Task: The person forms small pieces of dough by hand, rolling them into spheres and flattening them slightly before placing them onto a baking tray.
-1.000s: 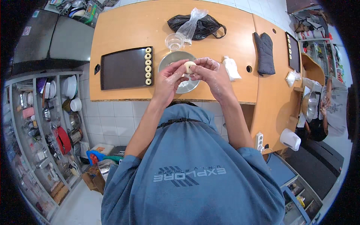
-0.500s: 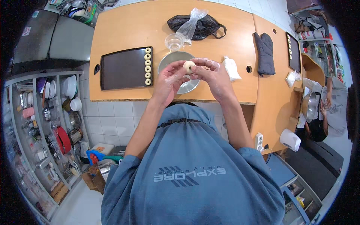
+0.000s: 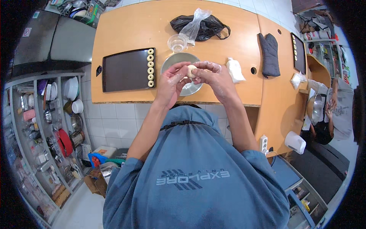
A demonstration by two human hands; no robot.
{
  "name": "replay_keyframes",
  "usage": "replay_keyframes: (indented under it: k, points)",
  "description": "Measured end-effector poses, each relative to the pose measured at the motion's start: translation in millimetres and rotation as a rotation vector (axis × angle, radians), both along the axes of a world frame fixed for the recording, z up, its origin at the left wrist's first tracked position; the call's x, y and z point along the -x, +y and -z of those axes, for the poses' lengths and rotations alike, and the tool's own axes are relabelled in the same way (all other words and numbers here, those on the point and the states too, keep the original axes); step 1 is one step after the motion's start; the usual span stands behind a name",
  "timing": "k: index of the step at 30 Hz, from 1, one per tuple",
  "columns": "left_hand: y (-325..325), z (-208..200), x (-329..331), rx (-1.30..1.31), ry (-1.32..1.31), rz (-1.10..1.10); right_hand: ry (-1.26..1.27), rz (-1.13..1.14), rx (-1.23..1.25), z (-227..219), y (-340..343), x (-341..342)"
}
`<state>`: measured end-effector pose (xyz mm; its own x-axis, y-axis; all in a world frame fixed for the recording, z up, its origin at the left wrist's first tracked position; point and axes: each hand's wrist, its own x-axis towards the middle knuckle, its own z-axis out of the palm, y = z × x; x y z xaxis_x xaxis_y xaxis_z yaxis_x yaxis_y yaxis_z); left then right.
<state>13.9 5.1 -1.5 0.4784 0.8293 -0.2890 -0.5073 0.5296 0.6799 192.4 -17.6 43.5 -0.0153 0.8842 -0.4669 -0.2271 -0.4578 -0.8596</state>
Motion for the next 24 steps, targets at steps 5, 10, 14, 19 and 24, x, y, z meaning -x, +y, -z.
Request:
replay_keyframes:
  k: [5,10,14,19,24]
  points:
    - [0,4,2,0.107,-0.077,0.007,0.021,-0.033,-0.017,0,0,2]
    - [-1,3,4,0.104,-0.101,-0.006,-0.007,0.003,-0.017,-4,0,5]
    - [-1,3,7,0.107,-0.060,0.017,0.018,-0.015,-0.037,-6,-2,6]
    - [-2,1,8,0.068,-0.045,0.035,-0.050,-0.021,-0.026,-4,-2,7]
    - [-1,1,10,-0.001,0.004,0.042,-0.067,0.014,-0.026,-8,-3,10]
